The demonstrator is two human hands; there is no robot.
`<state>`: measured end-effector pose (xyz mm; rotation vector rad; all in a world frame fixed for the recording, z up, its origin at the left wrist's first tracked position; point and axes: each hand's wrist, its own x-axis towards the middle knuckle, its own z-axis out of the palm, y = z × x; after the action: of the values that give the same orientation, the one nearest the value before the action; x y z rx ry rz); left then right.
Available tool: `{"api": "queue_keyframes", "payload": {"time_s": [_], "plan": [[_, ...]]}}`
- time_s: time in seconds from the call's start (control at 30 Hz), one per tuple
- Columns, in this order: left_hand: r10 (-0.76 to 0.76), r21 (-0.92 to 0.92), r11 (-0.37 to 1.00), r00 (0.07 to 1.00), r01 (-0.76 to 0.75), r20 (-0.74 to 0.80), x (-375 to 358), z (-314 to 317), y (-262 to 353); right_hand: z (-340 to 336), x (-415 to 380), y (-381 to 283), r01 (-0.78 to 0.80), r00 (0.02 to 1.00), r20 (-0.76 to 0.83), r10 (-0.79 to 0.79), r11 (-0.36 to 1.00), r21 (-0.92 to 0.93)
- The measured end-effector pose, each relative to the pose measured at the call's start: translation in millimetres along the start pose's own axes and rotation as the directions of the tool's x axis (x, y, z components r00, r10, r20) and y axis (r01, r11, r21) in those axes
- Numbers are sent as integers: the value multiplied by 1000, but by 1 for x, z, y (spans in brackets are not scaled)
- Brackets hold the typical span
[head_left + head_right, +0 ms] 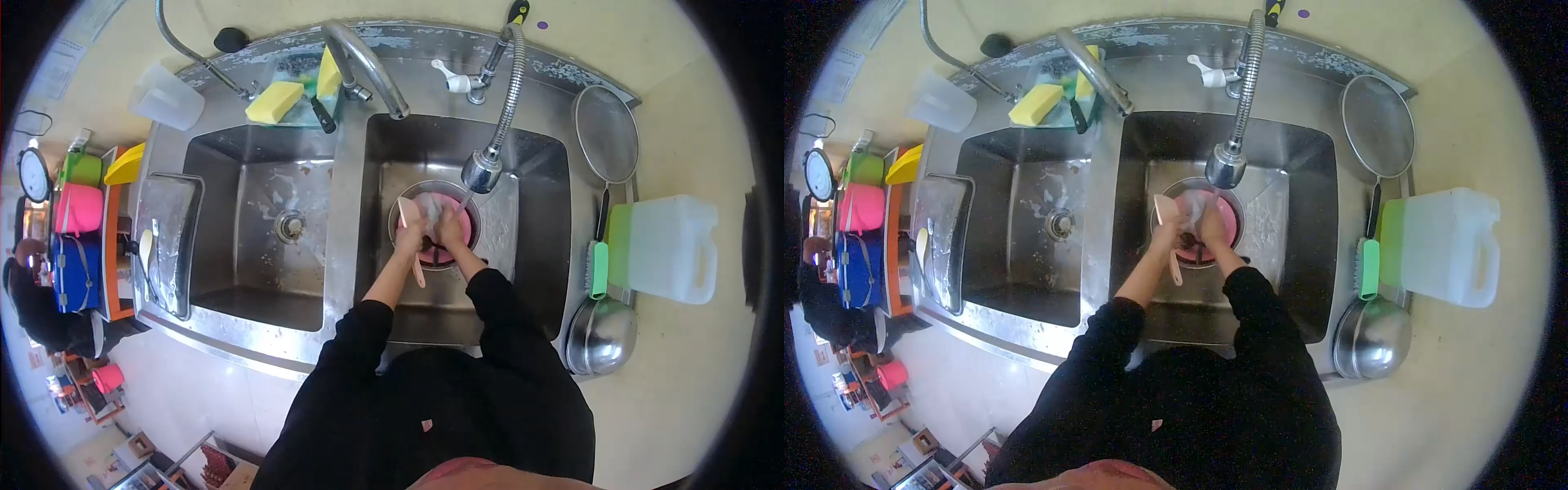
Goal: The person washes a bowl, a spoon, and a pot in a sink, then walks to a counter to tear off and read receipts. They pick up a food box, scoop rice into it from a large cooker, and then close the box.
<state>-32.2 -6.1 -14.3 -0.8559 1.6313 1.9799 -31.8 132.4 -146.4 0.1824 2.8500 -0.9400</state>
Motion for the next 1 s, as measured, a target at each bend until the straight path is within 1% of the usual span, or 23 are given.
{"api": "queue_keyframes", "payload": {"time_s": [0.03,0.07,0.1,0.17,0.2,0.23,0.27,0.3,0.33,0.37,0.4,0.47,0.5,0.53,0.6,0.67,0.7,0.73,0.8,0.87,0.9,0.93,1.0], "plan": [[22,-62,998,1000,-23,-22,1,-1,-7,-30,6,-37,-4,1000,-13,4,1000,2],[36,-125,991,998,-41,-45,0,-1,-15,-48,-10,-51,-35,999,7,35,999,-10],[-70,-83,994,997,68,-27,-1,0,-20,-55,-21,-49,41,999,32,-39,998,-40],[-83,-76,994,996,81,-24,1,7,-23,-67,-30,-53,208,977,71,-202,975,-80],[-83,-74,994,996,81,-21,3,13,-26,-77,-35,-62,120,989,70,-127,989,89],[4,-133,991,1000,-6,-17,10,18,-35,-86,-42,-71,32,995,81,-54,967,254],[90,-193,977,996,-91,-13,18,22,-45,-92,-48,-79,-57,994,105,15,910,410],[104,-292,951,995,-103,-13,-1,29,-31,-85,-49,-77,-119,988,150,41,822,557],[120,-388,914,993,-116,-13,-10,34,-23,-91,-52,-83,-93,995,80,59,842,531],[175,-431,888,985,-159,-3,-11,41,-22,-98,-55,-88,-70,997,12,74,863,501],[147,-517,853,984,-77,97,-14,42,-23,-107,-61,-95,-53,995,-53,89,881,470],[118,-644,758,948,106,295,-17,40,-21,-123,-70,-108,45,989,-143,20,899,435],[99,-608,785,945,119,313,-7,37,-31,-130,-73,-113,93,983,-185,-16,905,414],[81,-573,809,941,131,328,13,32,-50,-137,-73,-116,63,991,-135,-18,938,340],[64,-558,815,933,155,353,9,31,-51,-150,-68,-116,16,999,-32,-10,983,183],[67,-598,780,926,184,372,-36,39,-21,-149,-54,-106,160,976,-154,-153,987,31],[82,-574,809,944,124,320,-38,44,-19,-150,-47,-107,224,951,-206,-230,973,-51],[97,-546,835,959,68,268,-40,52,-17,-148,-42,-109,173,969,-181,-170,985,2],[73,-439,898,971,36,229,-38,53,-18,-144,-36,-111,56,992,-120,-44,994,99],[-3,-279,957,969,74,247,-27,42,-19,-130,-36,-112,250,933,-290,-213,963,96],[10,-244,969,980,40,200,-33,41,-11,-124,-36,-112,344,883,-368,-292,935,83],[18,-206,978,988,14,152,-48,41,0,-130,-39,-118,273,925,-286,-248,961,49],[-13,-206,977,986,48,168,-45,35,-2,-143,-37,-129,136,983,-123,-140,990,-33]]}}
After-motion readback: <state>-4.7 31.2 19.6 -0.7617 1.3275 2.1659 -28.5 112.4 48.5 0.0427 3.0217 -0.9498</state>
